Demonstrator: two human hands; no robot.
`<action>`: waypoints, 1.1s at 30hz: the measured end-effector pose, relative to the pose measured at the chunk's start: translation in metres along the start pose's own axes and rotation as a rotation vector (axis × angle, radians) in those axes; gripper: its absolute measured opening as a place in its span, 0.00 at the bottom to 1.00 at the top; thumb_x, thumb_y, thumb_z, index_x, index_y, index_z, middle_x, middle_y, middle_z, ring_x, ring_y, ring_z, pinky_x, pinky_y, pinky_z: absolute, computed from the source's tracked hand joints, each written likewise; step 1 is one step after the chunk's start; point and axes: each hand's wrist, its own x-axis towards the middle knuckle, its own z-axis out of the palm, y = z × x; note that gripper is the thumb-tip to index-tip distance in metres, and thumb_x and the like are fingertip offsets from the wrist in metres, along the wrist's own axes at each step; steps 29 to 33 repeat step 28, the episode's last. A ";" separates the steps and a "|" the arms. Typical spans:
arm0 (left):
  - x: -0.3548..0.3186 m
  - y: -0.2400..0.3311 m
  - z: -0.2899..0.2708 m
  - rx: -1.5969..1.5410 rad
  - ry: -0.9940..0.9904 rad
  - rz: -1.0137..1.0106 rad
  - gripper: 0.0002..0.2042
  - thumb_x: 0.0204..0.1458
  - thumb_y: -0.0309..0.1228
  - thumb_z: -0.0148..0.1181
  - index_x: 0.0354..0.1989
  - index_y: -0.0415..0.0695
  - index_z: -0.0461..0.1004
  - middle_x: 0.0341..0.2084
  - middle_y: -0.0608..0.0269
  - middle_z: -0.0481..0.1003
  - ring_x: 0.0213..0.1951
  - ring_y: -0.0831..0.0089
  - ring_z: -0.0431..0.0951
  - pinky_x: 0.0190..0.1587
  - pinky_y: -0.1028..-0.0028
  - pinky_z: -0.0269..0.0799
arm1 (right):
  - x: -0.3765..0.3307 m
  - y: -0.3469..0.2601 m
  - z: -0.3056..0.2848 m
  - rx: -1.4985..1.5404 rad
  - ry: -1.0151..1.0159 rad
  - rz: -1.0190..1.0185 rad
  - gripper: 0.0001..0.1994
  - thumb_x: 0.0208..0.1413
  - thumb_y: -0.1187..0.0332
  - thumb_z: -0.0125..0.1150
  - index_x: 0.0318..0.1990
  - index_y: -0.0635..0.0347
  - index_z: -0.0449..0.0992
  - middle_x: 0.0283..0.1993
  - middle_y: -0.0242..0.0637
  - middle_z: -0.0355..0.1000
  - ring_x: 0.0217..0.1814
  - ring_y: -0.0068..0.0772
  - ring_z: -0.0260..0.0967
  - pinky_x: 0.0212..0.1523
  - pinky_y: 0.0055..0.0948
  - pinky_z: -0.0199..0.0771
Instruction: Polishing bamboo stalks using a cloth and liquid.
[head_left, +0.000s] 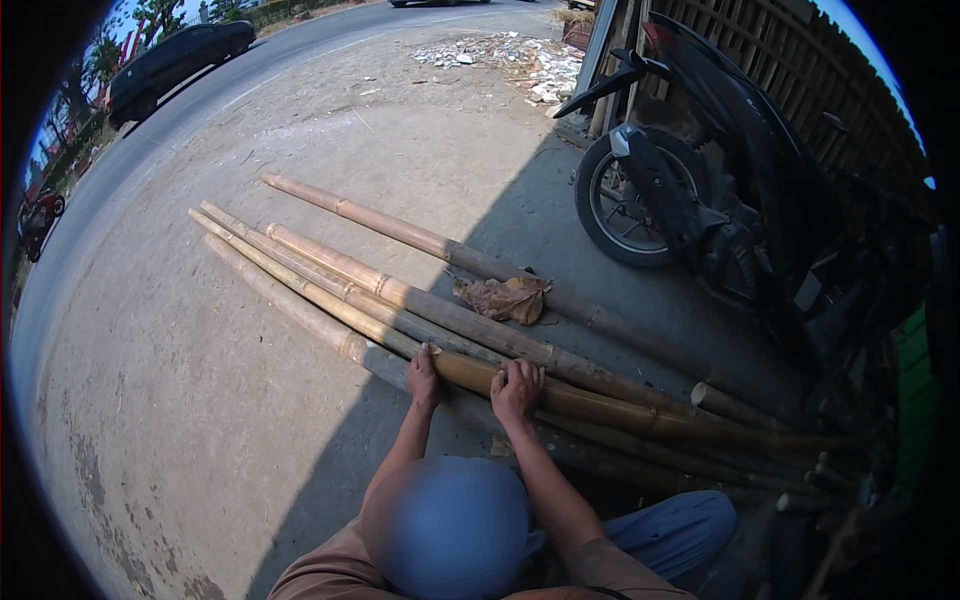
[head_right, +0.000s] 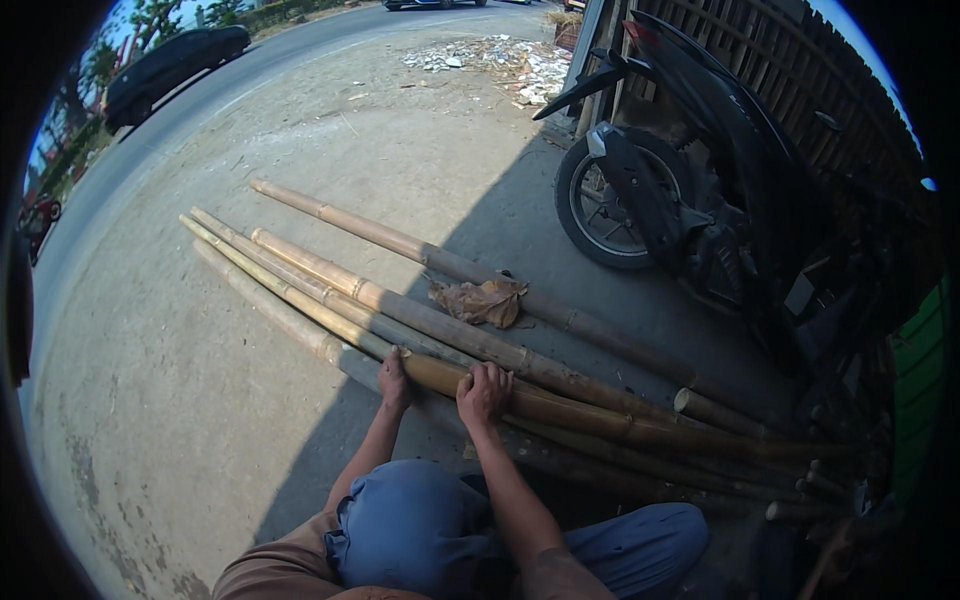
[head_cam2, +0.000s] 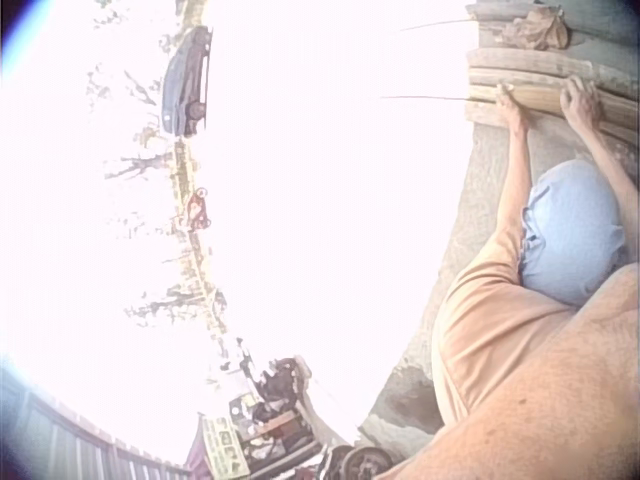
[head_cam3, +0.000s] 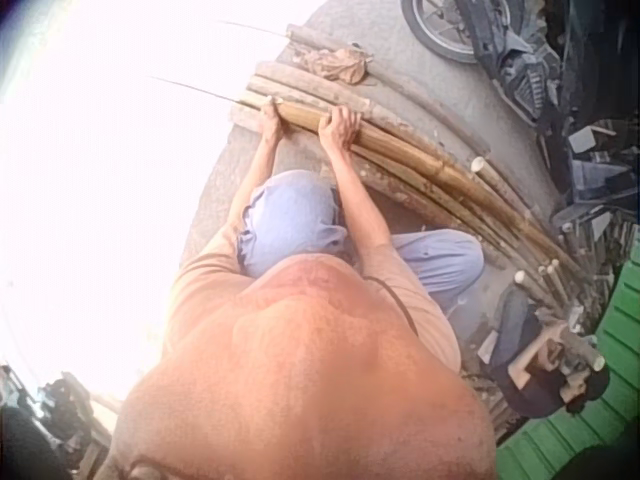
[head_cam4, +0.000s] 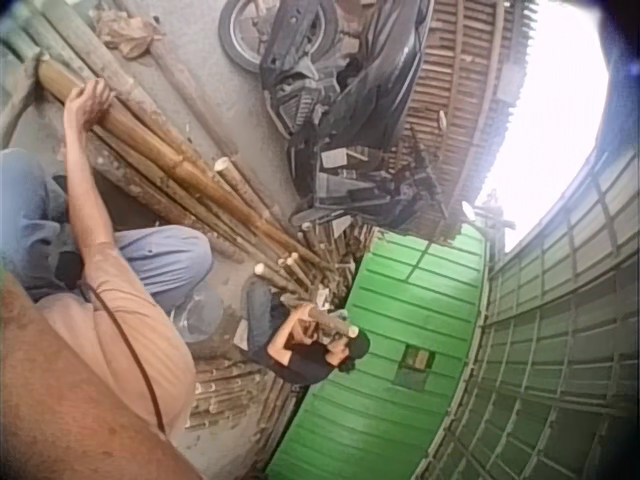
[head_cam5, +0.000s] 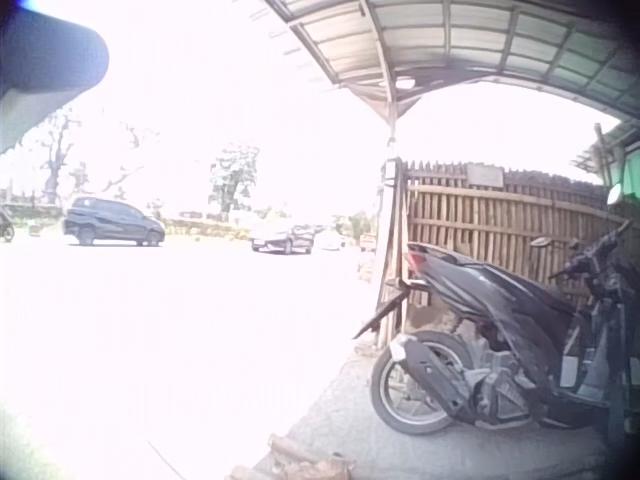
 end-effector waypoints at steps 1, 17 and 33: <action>0.010 -0.013 -0.008 0.013 0.010 -0.004 0.25 0.73 0.54 0.52 0.42 0.42 0.81 0.36 0.66 0.79 0.39 0.76 0.76 0.45 0.69 0.74 | 0.001 -0.042 0.023 0.052 -0.081 -0.083 0.08 0.60 0.64 0.62 0.43 0.54 0.79 0.50 0.41 0.74 0.62 0.50 0.70 0.77 0.61 0.58; 0.009 0.022 -0.033 -0.309 -0.160 -0.129 0.25 0.72 0.51 0.49 0.51 0.39 0.79 0.45 0.59 0.80 0.50 0.66 0.77 0.61 0.64 0.70 | -0.016 0.188 -0.125 -0.424 0.395 0.470 0.07 0.54 0.74 0.61 0.41 0.59 0.76 0.45 0.44 0.74 0.53 0.56 0.70 0.58 0.54 0.68; 0.019 0.010 -0.023 -0.279 -0.356 -0.165 0.26 0.69 0.55 0.56 0.54 0.40 0.76 0.49 0.61 0.79 0.55 0.72 0.75 0.65 0.65 0.67 | 0.018 -0.088 0.066 0.189 -0.026 -0.170 0.08 0.58 0.70 0.62 0.45 0.55 0.76 0.50 0.46 0.71 0.59 0.55 0.68 0.62 0.57 0.67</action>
